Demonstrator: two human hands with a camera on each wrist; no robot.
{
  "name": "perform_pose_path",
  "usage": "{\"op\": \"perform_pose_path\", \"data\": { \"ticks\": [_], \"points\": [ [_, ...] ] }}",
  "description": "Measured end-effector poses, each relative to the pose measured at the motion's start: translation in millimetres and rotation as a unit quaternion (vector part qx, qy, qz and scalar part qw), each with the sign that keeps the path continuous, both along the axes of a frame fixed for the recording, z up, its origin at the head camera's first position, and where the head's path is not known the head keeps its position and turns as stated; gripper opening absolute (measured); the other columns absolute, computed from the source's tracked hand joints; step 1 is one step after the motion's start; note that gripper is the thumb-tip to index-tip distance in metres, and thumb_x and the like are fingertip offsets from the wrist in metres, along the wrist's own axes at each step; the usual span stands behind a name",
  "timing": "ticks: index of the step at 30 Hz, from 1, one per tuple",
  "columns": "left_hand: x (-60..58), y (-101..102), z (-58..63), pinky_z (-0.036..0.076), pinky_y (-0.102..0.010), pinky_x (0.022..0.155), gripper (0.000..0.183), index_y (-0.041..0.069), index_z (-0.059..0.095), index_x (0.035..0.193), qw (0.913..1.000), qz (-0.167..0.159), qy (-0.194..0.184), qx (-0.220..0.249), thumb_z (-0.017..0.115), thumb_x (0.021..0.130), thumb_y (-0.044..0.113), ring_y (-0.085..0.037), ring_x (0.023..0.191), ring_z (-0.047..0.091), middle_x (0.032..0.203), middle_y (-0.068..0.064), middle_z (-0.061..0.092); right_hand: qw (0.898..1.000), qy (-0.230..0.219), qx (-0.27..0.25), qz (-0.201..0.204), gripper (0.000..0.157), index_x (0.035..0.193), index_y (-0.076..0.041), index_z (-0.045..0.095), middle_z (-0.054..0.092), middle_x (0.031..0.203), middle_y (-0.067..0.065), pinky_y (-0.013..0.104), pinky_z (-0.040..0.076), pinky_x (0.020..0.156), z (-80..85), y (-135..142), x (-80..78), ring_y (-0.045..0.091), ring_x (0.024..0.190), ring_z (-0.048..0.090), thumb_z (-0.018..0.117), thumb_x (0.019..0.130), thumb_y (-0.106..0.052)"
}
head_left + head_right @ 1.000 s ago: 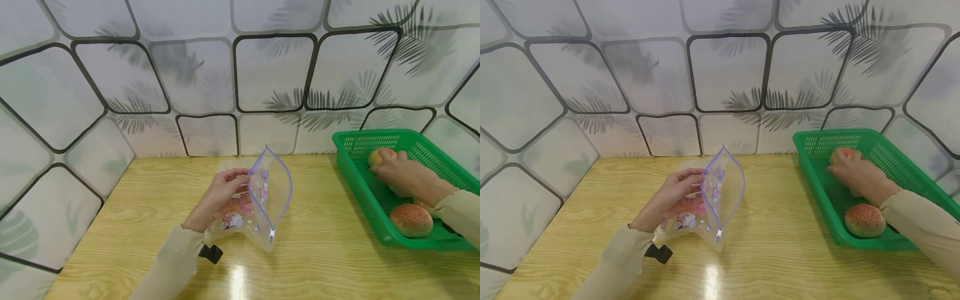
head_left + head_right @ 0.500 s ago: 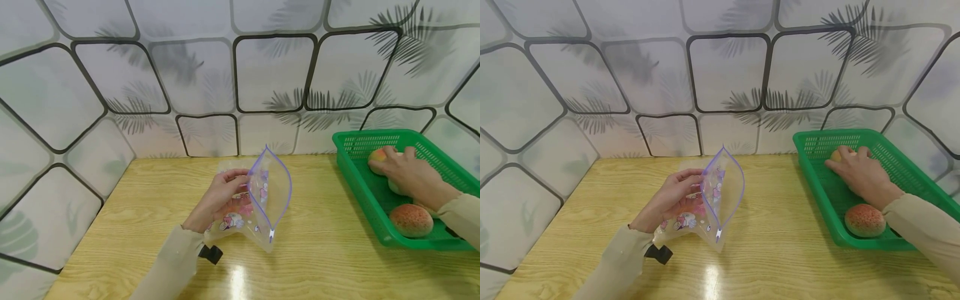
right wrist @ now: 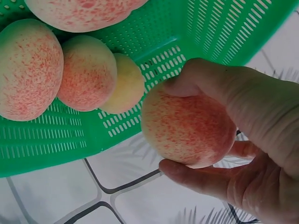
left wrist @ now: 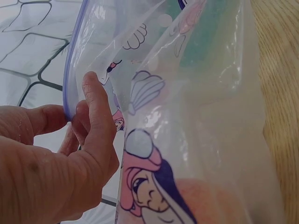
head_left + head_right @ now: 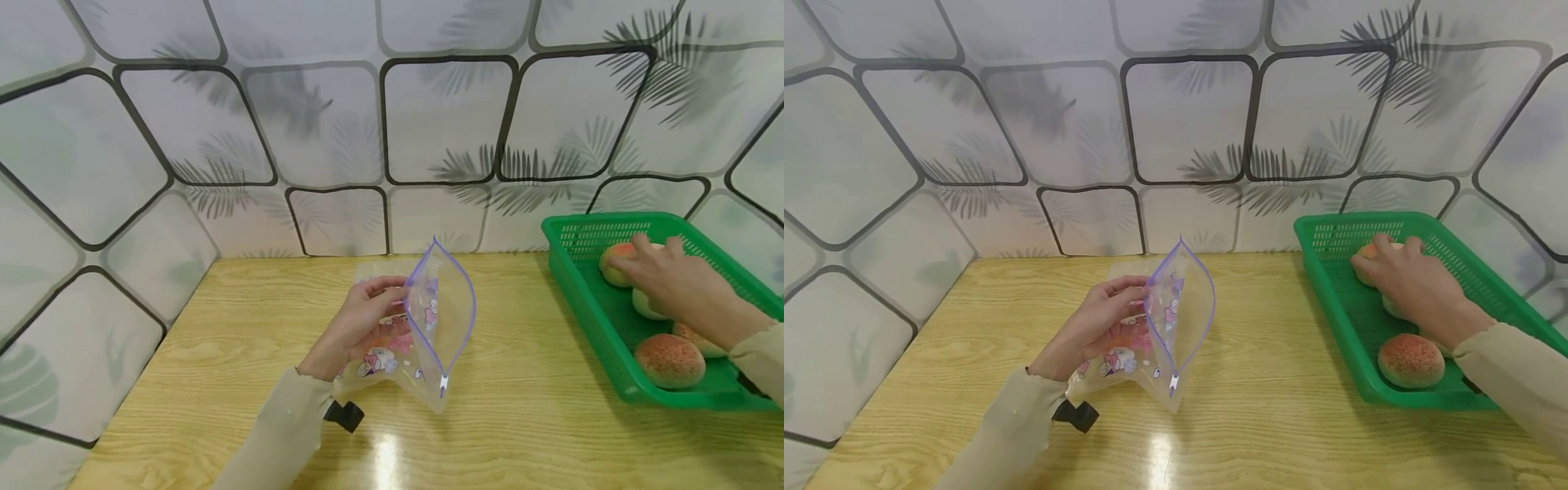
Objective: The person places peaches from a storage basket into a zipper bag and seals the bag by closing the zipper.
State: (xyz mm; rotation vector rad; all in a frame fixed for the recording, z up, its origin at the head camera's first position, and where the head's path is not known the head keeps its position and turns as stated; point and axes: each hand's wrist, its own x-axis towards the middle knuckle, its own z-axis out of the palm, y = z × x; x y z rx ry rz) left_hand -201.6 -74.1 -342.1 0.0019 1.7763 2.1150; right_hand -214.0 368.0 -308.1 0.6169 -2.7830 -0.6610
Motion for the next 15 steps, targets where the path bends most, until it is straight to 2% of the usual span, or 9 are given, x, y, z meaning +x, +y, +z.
{"op": "perform_pose_path", "data": {
  "ticks": [3,6,8,11,15],
  "points": [
    [0.2,0,-0.5,0.065,-0.025,0.065,0.032,0.006,0.061,0.134,1.0,-0.002,0.0,0.002,0.059,0.104,0.016,-0.014,0.085,0.069,0.102,-0.002,0.066,1.0,0.02,0.007,0.013,0.039,0.108,-0.003,0.045,0.044,0.109,0.038,0.034,0.039,0.034,-0.4,-1,3.5,0.049,0.068,0.048,0.064,0.085,0.023],
    [0.3,1,-0.9,0.065,-0.025,0.067,0.032,0.005,0.061,0.135,1.0,-0.008,0.001,0.006,0.059,0.104,0.016,-0.014,0.086,0.069,0.103,-0.003,0.066,0.998,0.05,0.014,0.033,0.041,0.109,-0.001,0.044,0.043,0.108,0.037,0.033,0.037,0.034,-1.0,-1,7.5,0.046,0.066,0.045,0.067,0.084,0.022],
    [0.2,1,-1.2,0.065,-0.025,0.067,0.033,0.005,0.061,0.135,0.9999,-0.009,0.0,0.007,0.059,0.104,0.016,-0.014,0.086,0.069,0.103,-0.003,0.066,0.996,0.072,0.018,0.049,0.044,0.107,-0.001,0.042,0.043,0.104,0.034,0.032,0.034,0.034,-0.8,-2,9.5,0.042,0.063,0.04,0.076,0.082,0.013],
    [-0.2,2,-1.8,0.065,-0.025,0.065,0.032,0.006,0.061,0.134,1.0,-0.005,-0.001,0.006,0.059,0.103,0.017,-0.014,0.084,0.069,0.101,-0.002,0.067,0.993,0.096,0.01,0.064,0.048,0.101,-0.002,0.038,0.04,0.099,0.03,0.03,0.029,0.035,0.4,-4,10.9,0.036,0.062,0.033,0.08,0.08,0.005],
    [-0.8,2,-2.9,0.064,-0.024,0.063,0.032,0.006,0.061,0.133,1.0,-0.002,-0.001,0.006,0.06,0.103,0.016,-0.014,0.082,0.07,0.099,-0.001,0.067,0.995,0.078,-0.025,0.057,0.04,0.097,-0.004,0.036,0.036,0.099,0.028,0.03,0.027,0.036,3.1,-8,12.0,0.036,0.067,0.031,0.071,0.084,0.01]
  ]
}}
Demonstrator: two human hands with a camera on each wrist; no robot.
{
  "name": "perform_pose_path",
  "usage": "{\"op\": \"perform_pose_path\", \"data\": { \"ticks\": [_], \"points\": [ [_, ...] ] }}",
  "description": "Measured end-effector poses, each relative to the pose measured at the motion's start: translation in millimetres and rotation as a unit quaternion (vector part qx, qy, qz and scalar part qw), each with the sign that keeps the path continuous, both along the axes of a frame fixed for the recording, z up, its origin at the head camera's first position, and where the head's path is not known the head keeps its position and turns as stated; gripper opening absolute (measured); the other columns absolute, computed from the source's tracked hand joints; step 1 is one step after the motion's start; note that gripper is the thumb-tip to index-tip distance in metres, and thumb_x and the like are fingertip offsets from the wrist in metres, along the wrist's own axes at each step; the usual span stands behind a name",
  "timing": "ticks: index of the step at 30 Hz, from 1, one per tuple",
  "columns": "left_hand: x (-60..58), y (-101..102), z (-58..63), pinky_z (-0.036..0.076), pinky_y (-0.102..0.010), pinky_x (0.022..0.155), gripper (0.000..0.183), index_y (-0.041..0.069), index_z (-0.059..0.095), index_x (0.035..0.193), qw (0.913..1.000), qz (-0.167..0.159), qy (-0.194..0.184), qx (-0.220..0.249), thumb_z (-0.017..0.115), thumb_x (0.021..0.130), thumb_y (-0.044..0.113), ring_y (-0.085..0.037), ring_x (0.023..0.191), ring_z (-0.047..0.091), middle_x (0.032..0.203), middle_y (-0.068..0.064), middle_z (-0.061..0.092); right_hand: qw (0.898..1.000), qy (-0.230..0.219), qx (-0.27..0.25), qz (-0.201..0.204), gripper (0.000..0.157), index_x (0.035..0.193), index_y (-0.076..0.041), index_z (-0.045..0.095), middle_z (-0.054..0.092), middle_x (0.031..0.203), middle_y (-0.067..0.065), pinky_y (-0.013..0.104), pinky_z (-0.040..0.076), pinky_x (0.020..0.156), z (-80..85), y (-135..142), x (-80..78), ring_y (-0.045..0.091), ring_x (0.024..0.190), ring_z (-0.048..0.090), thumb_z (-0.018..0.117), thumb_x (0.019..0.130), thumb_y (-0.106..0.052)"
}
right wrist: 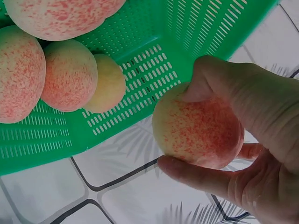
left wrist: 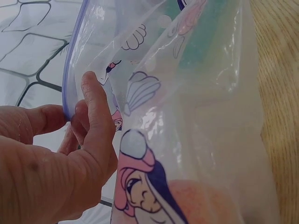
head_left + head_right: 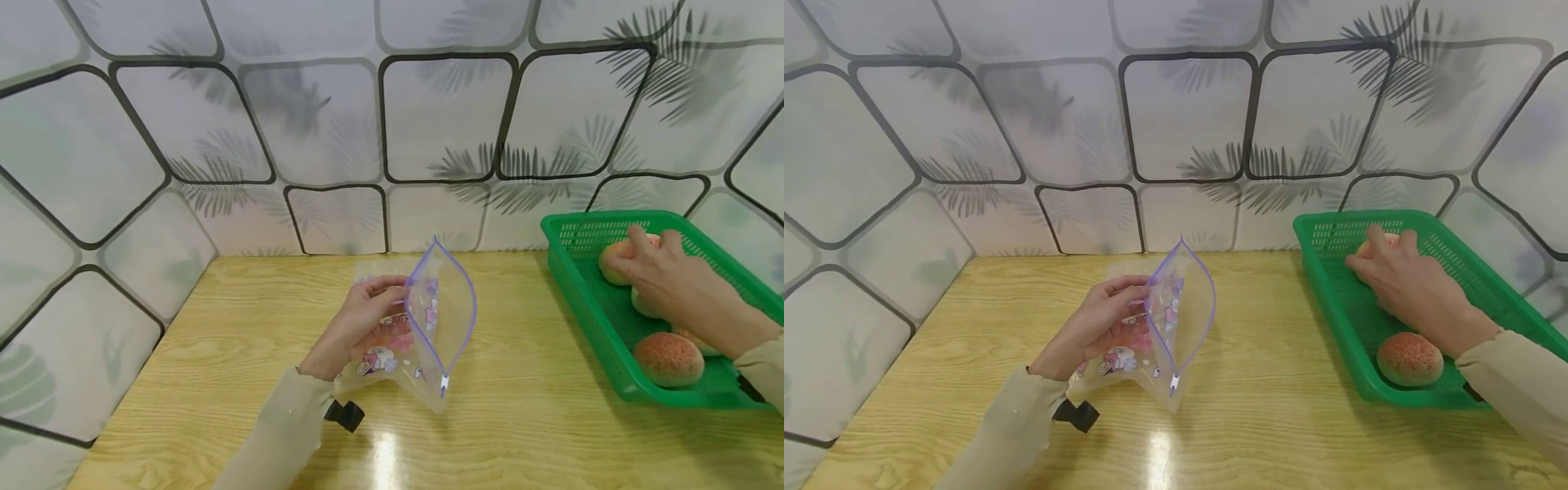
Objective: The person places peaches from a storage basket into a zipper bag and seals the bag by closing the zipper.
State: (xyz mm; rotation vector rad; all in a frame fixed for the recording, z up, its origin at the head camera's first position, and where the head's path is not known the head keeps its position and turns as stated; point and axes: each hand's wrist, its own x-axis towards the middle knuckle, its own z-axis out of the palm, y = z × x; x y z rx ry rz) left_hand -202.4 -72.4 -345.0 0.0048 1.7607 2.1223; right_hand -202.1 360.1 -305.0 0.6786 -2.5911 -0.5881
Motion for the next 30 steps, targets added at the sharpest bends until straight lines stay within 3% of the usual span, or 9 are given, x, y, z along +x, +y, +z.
{"op": "perform_pose_path", "data": {
  "ticks": [4,10,19,23,30],
  "points": [
    [0.2,0,-0.2,0.064,-0.024,0.063,0.032,0.005,0.061,0.134,1.0,0.0,-0.001,0.0,0.059,0.103,0.016,-0.014,0.081,0.069,0.099,-0.002,0.067,0.999,-0.029,-0.03,-0.016,0.033,0.099,-0.005,0.041,0.033,0.104,0.028,0.03,0.028,0.034,3.7,-4,2.4,0.041,0.073,0.033,0.064,0.088,0.016],
    [0.9,0,0.5,0.064,-0.024,0.063,0.032,0.007,0.062,0.134,1.0,0.001,-0.006,-0.005,0.06,0.103,0.017,-0.013,0.08,0.069,0.099,-0.001,0.067,0.999,-0.022,-0.032,-0.017,0.033,0.098,-0.006,0.044,0.033,0.107,0.027,0.03,0.028,0.034,6.9,-5,5.1,0.043,0.077,0.035,0.053,0.091,0.025],
    [0.5,1,1.5,0.063,-0.022,0.061,0.03,0.009,0.063,0.133,1.0,-0.001,-0.009,0.001,0.06,0.103,0.017,-0.013,0.082,0.069,0.103,-0.004,0.067,0.999,0.026,-0.001,0.026,0.043,0.107,-0.007,0.051,0.039,0.115,0.03,0.033,0.031,0.035,11.2,-5,3.2,0.048,0.078,0.041,0.078,0.08,0.012],
    [0.6,4,1.7,0.064,-0.023,0.063,0.03,0.01,0.064,0.131,0.9999,0.001,-0.007,-0.008,0.061,0.103,0.017,-0.013,0.083,0.068,0.104,-0.004,0.067,0.999,0.029,0.016,0.035,0.046,0.113,-0.009,0.057,0.04,0.12,0.031,0.037,0.036,0.037,14.6,-10,4.6,0.051,0.08,0.045,0.075,0.08,0.017],
    [2.1,9,1.5,0.066,-0.026,0.07,0.034,0.007,0.06,0.136,0.9999,-0.006,-0.003,0.014,0.059,0.103,0.014,-0.012,0.086,0.069,0.103,0.0,0.066,0.998,0.035,0.012,0.059,0.046,0.116,-0.01,0.063,0.041,0.121,0.031,0.042,0.038,0.039,20.4,-23,7.0,0.05,0.079,0.047,0.079,0.077,0.008]
  ]
}}
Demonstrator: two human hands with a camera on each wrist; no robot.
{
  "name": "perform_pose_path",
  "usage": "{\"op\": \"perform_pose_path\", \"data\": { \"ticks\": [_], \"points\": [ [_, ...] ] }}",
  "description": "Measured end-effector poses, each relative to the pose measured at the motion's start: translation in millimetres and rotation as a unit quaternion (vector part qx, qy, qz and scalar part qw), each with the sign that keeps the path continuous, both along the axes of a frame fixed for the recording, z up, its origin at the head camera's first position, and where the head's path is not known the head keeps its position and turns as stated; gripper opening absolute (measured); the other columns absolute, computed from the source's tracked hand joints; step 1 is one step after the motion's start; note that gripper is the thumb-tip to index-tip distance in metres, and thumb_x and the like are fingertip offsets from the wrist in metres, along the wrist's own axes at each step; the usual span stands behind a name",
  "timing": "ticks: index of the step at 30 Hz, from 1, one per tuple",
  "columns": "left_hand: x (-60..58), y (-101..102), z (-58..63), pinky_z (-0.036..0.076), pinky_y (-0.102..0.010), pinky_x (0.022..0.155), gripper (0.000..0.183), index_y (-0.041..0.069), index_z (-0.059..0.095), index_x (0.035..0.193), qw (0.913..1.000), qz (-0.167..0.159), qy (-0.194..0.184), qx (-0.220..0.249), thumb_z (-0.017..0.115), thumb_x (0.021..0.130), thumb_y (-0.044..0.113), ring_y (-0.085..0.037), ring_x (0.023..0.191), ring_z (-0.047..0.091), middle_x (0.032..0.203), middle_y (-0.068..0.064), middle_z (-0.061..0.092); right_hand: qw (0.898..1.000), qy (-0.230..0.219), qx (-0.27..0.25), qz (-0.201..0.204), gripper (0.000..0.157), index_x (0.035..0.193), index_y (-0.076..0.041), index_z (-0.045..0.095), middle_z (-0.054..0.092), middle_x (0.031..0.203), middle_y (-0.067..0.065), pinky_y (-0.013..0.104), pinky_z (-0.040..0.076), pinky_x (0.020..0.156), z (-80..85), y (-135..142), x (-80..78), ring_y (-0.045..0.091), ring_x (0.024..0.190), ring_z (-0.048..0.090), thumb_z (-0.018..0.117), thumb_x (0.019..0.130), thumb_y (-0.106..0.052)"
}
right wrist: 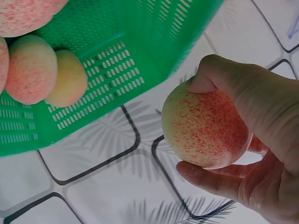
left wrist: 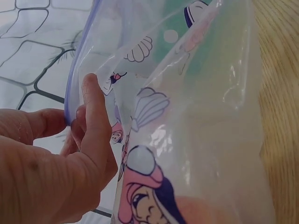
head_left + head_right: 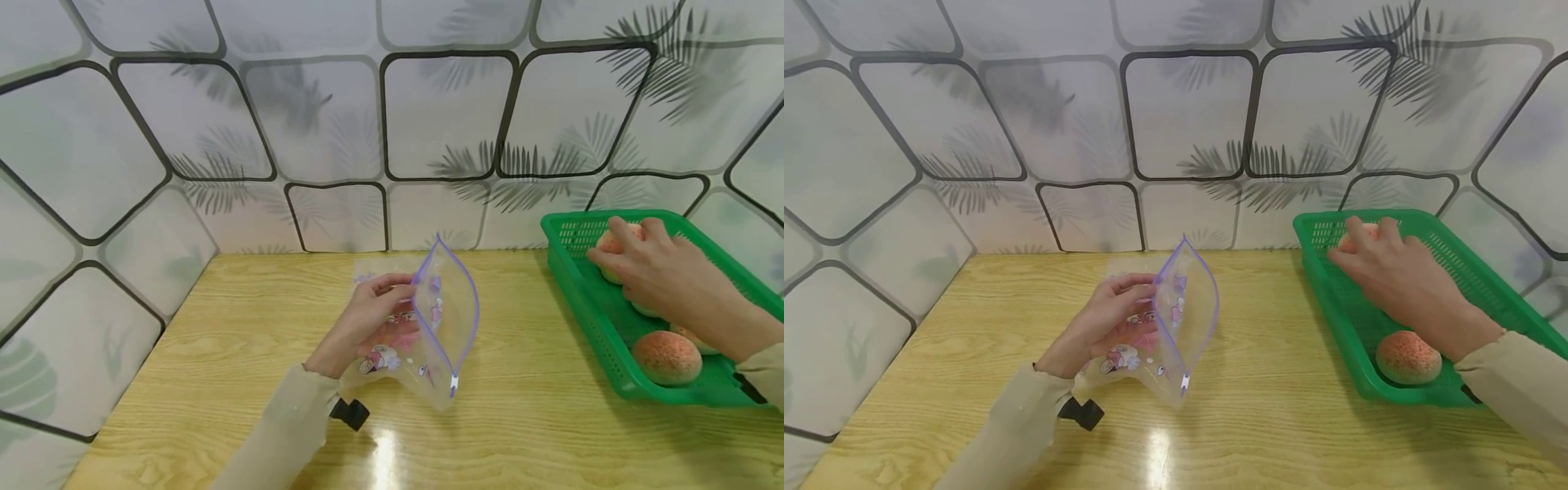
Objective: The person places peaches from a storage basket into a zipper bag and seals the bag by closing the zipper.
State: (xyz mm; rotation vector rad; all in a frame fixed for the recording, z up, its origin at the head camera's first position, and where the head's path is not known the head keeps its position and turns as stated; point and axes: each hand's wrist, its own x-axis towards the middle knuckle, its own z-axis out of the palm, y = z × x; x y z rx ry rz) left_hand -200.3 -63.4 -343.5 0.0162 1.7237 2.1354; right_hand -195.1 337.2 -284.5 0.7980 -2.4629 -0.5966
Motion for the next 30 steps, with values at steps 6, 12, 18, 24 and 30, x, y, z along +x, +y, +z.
{"op": "perform_pose_path", "data": {
  "ticks": [6,12,18,24,30],
  "points": [
    [-0.2,3,-1.7,0.066,-0.026,0.07,0.034,0.006,0.059,0.137,0.9999,0.001,-0.001,0.016,0.058,0.103,0.012,-0.012,0.083,0.068,0.099,0.0,0.064,0.999,0.011,-0.002,0.043,0.049,0.115,-0.009,0.065,0.045,0.119,0.03,0.039,0.038,0.039,5.9,-12,3.0,0.05,0.082,0.05,0.081,0.073,0.011],
    [-0.2,5,-2.3,0.066,-0.026,0.069,0.033,0.006,0.059,0.137,0.9998,0.004,-0.001,0.019,0.058,0.104,0.011,-0.011,0.08,0.069,0.099,0.0,0.064,0.996,0.02,-0.005,0.085,0.057,0.115,-0.008,0.063,0.045,0.12,0.027,0.037,0.035,0.041,9.6,-24,6.0,0.048,0.087,0.048,0.086,0.066,0.009],
    [-0.3,5,-2.3,0.065,-0.025,0.068,0.034,0.007,0.059,0.137,0.9998,0.002,-0.002,0.019,0.058,0.104,0.011,-0.011,0.08,0.069,0.1,0.0,0.064,0.992,0.028,-0.02,0.12,0.061,0.115,-0.009,0.06,0.045,0.12,0.026,0.04,0.041,0.043,13.0,-41,6.5,0.048,0.091,0.049,0.084,0.066,0.018],
    [0.2,5,-2.3,0.065,-0.025,0.068,0.034,0.008,0.058,0.138,0.9998,-0.001,-0.003,0.018,0.058,0.104,0.012,-0.011,0.081,0.069,0.101,-0.001,0.064,0.983,0.04,-0.056,0.169,0.044,0.112,-0.011,0.055,0.047,0.119,0.024,0.037,0.041,0.036,11.7,-56,3.0,0.048,0.091,0.053,0.07,0.079,0.015],
    [0.1,5,-2.5,0.066,-0.026,0.068,0.035,0.008,0.058,0.138,0.9998,-0.003,-0.004,0.021,0.058,0.104,0.013,-0.011,0.08,0.069,0.099,0.0,0.064,0.973,0.037,-0.093,0.209,0.024,0.109,-0.013,0.054,0.05,0.119,0.025,0.042,0.049,0.041,9.1,-71,-0.1,0.049,0.09,0.057,0.034,0.096,-0.016]
  ]
}}
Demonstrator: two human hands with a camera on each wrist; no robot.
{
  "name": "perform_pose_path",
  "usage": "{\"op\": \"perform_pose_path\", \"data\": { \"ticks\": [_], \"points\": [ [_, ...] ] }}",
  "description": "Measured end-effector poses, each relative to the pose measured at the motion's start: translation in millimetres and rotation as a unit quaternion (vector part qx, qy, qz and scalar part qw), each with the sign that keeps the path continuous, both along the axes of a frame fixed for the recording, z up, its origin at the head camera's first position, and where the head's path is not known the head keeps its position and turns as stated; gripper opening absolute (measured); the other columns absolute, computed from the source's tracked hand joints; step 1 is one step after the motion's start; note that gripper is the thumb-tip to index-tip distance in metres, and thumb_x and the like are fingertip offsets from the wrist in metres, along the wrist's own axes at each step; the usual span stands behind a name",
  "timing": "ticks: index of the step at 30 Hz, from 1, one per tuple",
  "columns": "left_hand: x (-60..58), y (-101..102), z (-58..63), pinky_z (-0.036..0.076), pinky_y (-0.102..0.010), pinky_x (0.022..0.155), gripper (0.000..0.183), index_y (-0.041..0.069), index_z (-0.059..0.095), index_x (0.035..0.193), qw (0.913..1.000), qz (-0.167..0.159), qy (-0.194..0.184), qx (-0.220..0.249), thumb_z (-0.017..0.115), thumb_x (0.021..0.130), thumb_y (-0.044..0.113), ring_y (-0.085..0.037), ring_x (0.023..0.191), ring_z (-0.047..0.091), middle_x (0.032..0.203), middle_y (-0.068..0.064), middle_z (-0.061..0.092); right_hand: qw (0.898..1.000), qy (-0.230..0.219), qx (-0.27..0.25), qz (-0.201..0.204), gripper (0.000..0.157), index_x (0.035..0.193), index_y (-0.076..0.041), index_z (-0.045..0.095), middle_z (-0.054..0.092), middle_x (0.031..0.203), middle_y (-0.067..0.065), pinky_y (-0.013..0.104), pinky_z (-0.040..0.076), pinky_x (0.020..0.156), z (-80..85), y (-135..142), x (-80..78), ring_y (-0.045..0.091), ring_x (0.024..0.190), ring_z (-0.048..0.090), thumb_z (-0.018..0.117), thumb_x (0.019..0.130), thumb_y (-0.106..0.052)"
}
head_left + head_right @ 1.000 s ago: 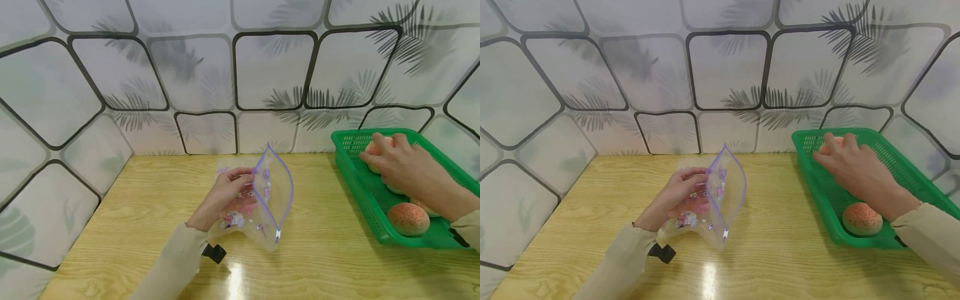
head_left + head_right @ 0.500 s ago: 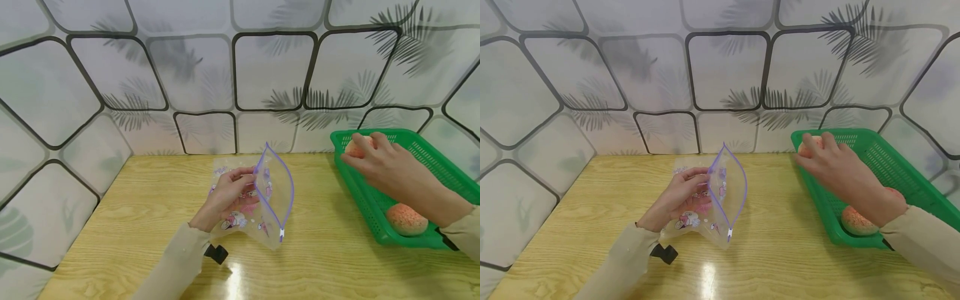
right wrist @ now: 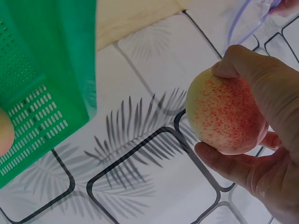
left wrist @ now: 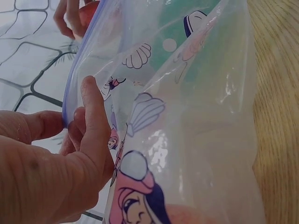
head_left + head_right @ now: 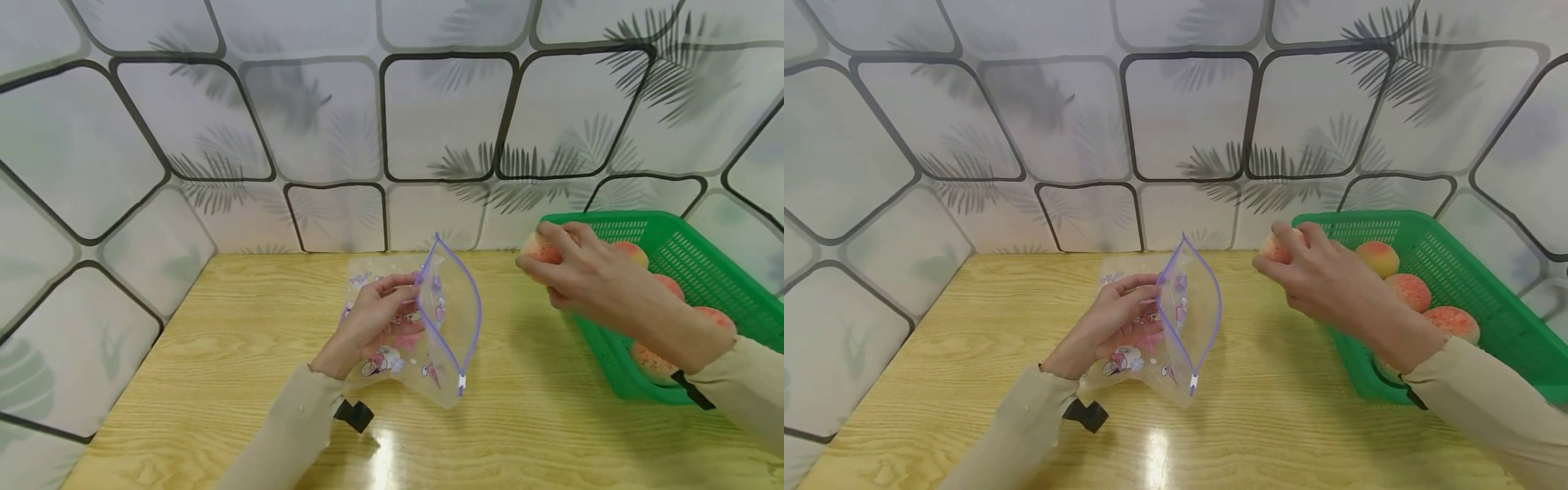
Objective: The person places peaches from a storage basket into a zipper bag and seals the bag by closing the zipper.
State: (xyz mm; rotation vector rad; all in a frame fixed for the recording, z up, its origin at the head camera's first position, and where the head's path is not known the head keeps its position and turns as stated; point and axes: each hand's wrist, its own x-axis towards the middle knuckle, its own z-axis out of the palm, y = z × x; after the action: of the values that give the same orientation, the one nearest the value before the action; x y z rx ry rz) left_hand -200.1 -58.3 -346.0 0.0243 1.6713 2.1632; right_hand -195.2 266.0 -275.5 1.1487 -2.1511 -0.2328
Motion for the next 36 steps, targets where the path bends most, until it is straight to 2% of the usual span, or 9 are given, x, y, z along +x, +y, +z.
{"op": "perform_pose_path", "data": {
  "ticks": [1,3,7,11,16,21,30,36],
  "points": [
    [0.0,0,-0.2,0.066,-0.026,0.068,0.035,0.008,0.058,0.138,1.0,0.001,0.0,0.0,0.058,0.104,0.013,-0.011,0.08,0.069,0.099,0.0,0.064,1.0,-0.012,-0.005,0.005,0.024,0.11,-0.013,0.054,0.05,0.119,0.026,0.044,0.052,0.044,0.1,-2,0.2,0.049,0.09,0.057,0.036,0.094,-0.016],
    [0.0,0,-0.6,0.066,-0.026,0.068,0.035,0.008,0.058,0.138,1.0,0.001,0.0,0.002,0.058,0.104,0.012,-0.011,0.079,0.07,0.1,0.0,0.064,0.999,-0.029,-0.015,0.004,0.023,0.112,-0.016,0.055,0.05,0.121,0.025,0.04,0.049,0.04,0.6,-7,1.4,0.048,0.092,0.057,0.048,0.09,-0.014],
    [-0.1,1,-1.2,0.066,-0.027,0.068,0.035,0.008,0.058,0.139,1.0,0.0,0.0,0.006,0.058,0.104,0.012,-0.011,0.08,0.07,0.1,0.0,0.065,0.998,-0.062,-0.032,0.009,0.045,0.116,-0.02,0.059,0.051,0.124,0.023,0.032,0.046,0.037,0.6,-17,3.1,0.045,0.097,0.058,0.075,0.075,-0.008],
    [-0.2,1,-1.6,0.066,-0.027,0.068,0.035,0.007,0.057,0.139,1.0,-0.002,0.001,0.007,0.058,0.104,0.012,-0.011,0.081,0.07,0.1,0.0,0.065,0.994,-0.091,-0.051,0.022,0.06,0.119,-0.023,0.061,0.051,0.126,0.022,0.03,0.048,0.039,-1.9,-25,4.0,0.041,0.099,0.056,0.087,0.067,-0.007],
    [0.2,1,-2.3,0.066,-0.026,0.068,0.035,0.007,0.057,0.139,1.0,-0.002,0.003,0.008,0.058,0.104,0.011,-0.011,0.081,0.071,0.101,0.0,0.066,0.99,-0.116,-0.077,0.037,0.065,0.121,-0.024,0.063,0.051,0.13,0.022,0.032,0.052,0.044,-5.5,-36,5.5,0.037,0.097,0.055,0.091,0.066,-0.006],
    [0.1,2,-2.4,0.065,-0.025,0.067,0.034,0.007,0.058,0.137,0.9999,0.001,0.002,0.012,0.059,0.104,0.011,-0.012,0.082,0.073,0.1,0.0,0.068,0.985,-0.136,-0.091,0.052,0.066,0.124,-0.023,0.065,0.051,0.134,0.022,0.031,0.055,0.049,-9.0,-43,6.2,0.037,0.106,0.053,0.092,0.066,-0.006],
    [0.9,2,-0.1,0.066,-0.027,0.068,0.034,0.008,0.059,0.137,1.0,0.002,0.005,0.006,0.059,0.103,0.012,-0.013,0.086,0.074,0.104,-0.002,0.069,0.981,-0.136,-0.104,0.09,0.067,0.126,-0.02,0.067,0.051,0.134,0.024,0.042,0.063,0.067,-17.0,-57,2.7,0.038,0.106,0.058,0.094,0.065,-0.01],
    [1.1,2,0.9,0.066,-0.027,0.068,0.035,0.008,0.058,0.138,0.9999,-0.004,0.003,0.01,0.058,0.104,0.012,-0.011,0.084,0.073,0.103,-0.001,0.067,0.979,-0.141,-0.094,0.113,0.065,0.124,-0.02,0.068,0.053,0.132,0.024,0.043,0.063,0.072,-23.7,-66,-0.4,0.037,0.107,0.06,0.094,0.065,-0.011]
  ]
}}
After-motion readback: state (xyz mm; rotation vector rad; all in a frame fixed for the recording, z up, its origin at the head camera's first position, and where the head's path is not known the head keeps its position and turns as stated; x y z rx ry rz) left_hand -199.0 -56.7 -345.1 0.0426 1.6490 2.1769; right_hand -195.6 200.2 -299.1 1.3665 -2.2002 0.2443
